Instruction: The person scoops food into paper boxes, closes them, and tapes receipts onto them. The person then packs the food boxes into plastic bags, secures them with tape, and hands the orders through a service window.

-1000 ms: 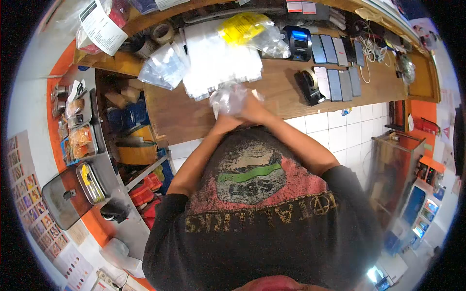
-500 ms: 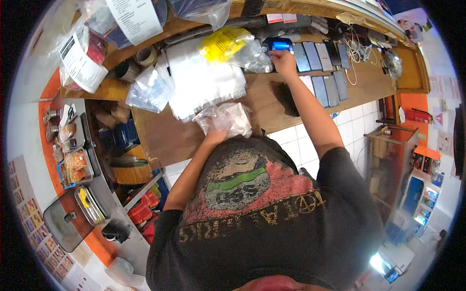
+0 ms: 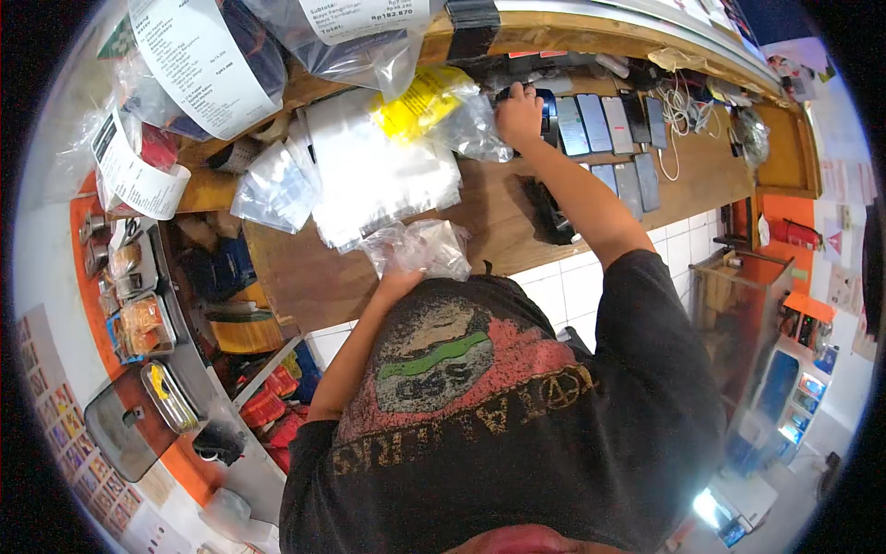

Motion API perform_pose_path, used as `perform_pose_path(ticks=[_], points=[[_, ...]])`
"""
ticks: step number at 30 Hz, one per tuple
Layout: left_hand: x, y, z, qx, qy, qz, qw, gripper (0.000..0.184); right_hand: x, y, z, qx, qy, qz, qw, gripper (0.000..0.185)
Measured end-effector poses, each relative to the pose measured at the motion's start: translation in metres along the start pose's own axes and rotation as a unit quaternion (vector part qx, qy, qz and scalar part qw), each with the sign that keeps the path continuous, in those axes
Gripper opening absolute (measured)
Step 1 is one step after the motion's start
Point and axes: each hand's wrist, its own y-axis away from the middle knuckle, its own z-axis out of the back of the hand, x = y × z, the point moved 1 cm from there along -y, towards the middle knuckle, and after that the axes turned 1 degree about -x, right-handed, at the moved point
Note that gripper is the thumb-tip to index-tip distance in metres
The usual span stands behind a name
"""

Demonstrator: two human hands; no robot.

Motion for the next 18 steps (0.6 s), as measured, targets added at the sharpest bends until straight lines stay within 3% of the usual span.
perform_pose_path(ticks=[1, 3, 6, 8, 10, 11, 12, 13, 15, 16, 18], points=[[0.001, 0.0, 0.0, -0.003, -0.001, -0.001, 1.0, 0.048, -0.001, -0.001, 0.005, 0.016, 0.004, 0.005, 1.0, 0.012], [-0.002, 0.002, -0.001, -0.025, 0.183, 0.059, 0.981, 0.054, -0.004, 0.001, 0.013, 0.031, 0.007, 0.011, 0.999, 0.012], [-0.012, 0.001, 0.004, -0.029, 0.155, 0.072, 0.985, 0.055, -0.028, 0.006, 0.018, 0.018, -0.014, 0.012, 1.0, 0.013], [-0.012, 0.0, 0.005, -0.017, 0.126, 0.056, 0.99, 0.052, -0.057, 0.014, 0.008, 0.101, -0.16, -0.012, 0.982, 0.014], [-0.013, -0.002, 0.003, -0.003, 0.107, 0.031, 0.994, 0.048, -0.081, 0.035, 0.019, 0.069, -0.229, 0.011, 0.971, 0.01], [-0.013, -0.003, 0.002, -0.01, 0.116, 0.041, 0.992, 0.045, -0.09, 0.046, 0.02, 0.148, -0.354, -0.107, 0.917, 0.01], [-0.015, -0.003, 0.001, -0.018, 0.126, 0.05, 0.991, 0.041, -0.094, 0.058, 0.022, 0.221, -0.466, -0.222, 0.827, 0.013], [-0.026, -0.005, 0.005, -0.017, 0.128, 0.049, 0.99, 0.041, -0.09, 0.073, 0.036, 0.221, -0.464, -0.223, 0.829, 0.013], [-0.044, -0.009, 0.014, 0.007, 0.019, 0.068, 0.997, 0.035, -0.073, 0.107, 0.069, 0.181, -0.692, -0.366, 0.596, 0.019], [-0.041, -0.009, 0.012, 0.009, 0.02, 0.068, 0.997, 0.035, -0.061, 0.117, 0.086, 0.196, -0.696, -0.398, 0.564, 0.028], [-0.033, -0.009, 0.008, -0.013, 0.029, 0.056, 0.998, 0.043, -0.043, 0.144, 0.097, 0.207, -0.756, -0.393, 0.481, 0.021]])
